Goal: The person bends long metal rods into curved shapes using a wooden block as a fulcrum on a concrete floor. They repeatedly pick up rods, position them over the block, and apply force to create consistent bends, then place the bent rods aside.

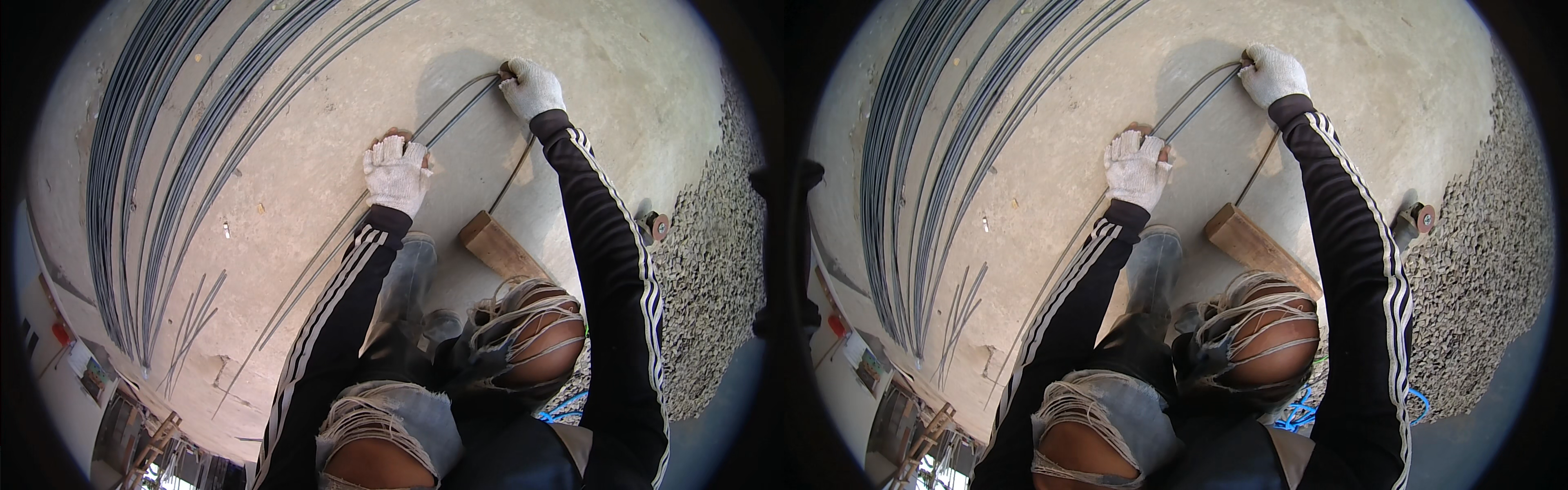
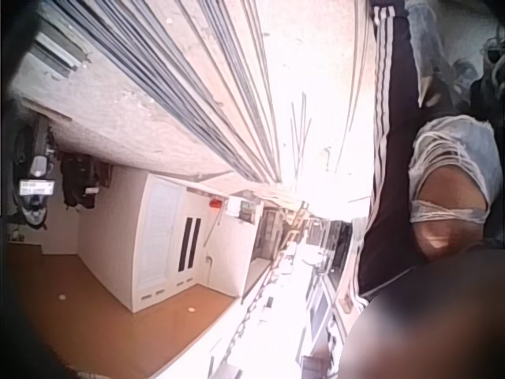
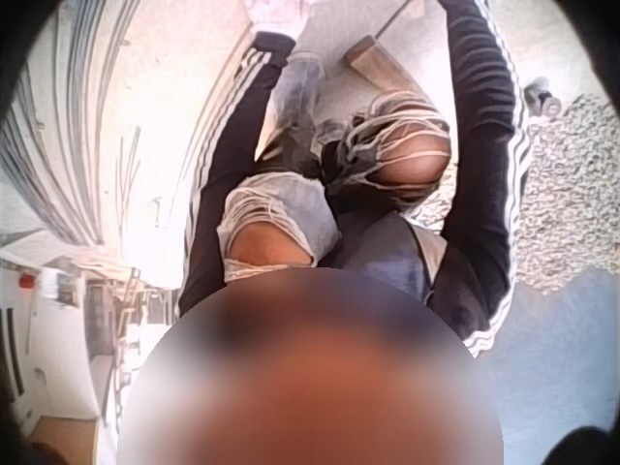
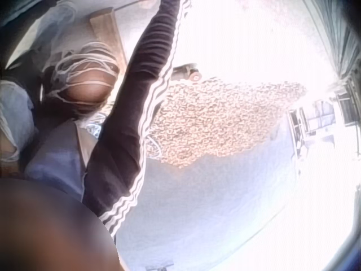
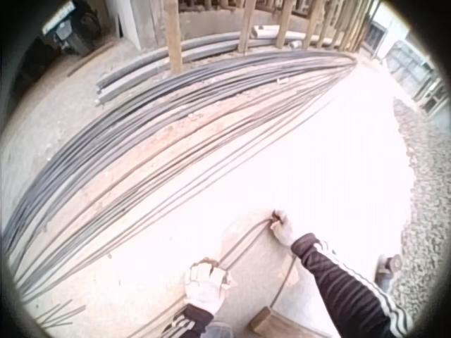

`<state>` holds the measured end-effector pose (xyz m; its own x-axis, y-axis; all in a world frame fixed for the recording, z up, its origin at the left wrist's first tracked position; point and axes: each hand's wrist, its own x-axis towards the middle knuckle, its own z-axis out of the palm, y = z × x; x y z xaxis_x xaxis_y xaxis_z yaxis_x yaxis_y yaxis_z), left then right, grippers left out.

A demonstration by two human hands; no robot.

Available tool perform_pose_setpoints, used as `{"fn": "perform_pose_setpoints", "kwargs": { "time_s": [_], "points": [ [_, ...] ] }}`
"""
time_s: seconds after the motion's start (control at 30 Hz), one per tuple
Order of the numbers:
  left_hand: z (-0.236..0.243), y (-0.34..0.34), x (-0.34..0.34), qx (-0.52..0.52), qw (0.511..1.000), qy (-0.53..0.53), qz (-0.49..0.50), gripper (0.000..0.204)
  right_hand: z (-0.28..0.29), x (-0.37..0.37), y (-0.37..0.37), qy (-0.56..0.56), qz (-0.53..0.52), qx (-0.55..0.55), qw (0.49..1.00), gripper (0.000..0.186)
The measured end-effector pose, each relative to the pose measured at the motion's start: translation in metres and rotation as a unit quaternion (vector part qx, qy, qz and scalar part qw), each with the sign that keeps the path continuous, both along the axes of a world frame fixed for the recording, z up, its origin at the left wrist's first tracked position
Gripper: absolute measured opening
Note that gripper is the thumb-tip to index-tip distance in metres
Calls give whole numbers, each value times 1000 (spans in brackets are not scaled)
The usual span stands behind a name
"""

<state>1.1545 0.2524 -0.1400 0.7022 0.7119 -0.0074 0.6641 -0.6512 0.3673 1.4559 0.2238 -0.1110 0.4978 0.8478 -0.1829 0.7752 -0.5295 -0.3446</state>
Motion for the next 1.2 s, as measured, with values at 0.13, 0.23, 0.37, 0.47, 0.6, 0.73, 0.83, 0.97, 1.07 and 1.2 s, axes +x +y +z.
{"fn": "perform_pose_setpoints", "kwargs": {
  "time_s": [0.13,0.23,0.37,0.47,0.6,0.73,0.83,0.97,1.07,1.2],
  "points": [
    [2,-1,0,23,999,-31,2,17,-1,-1,-1,0,4,13,1000,18],
    [3,0,0,13,1000,-25,1,18,-2,-2,-1,2,-12,17,1000,18],
    [2,0,-1,-19,1000,1,1,18,-3,-1,0,17,-14,1,1000,19],
    [1,0,-1,3,1000,-21,-3,18,-2,-1,0,5,-13,7,1000,19],
    [1,-1,-1,3,1000,-3,0,18,-1,-1,0,3,-7,8,1000,19],
    [-1,0,-1,-8,1000,-11,-1,19,-1,0,0,6,-4,12,1000,19],
    [-2,0,-2,-12,1000,-3,0,20,-2,0,1,4,-8,3,1000,19],
    [-1,0,-2,-7,1000,-3,-2,21,-1,-2,2,-12,-12,1,1000,18],
    [1,0,-1,11,1000,-27,-2,19,0,-2,2,2,-11,10,1000,18],
    [2,0,-2,12,999,-47,-1,17,0,-1,0,7,-11,-7,1000,17]
  ]
}}
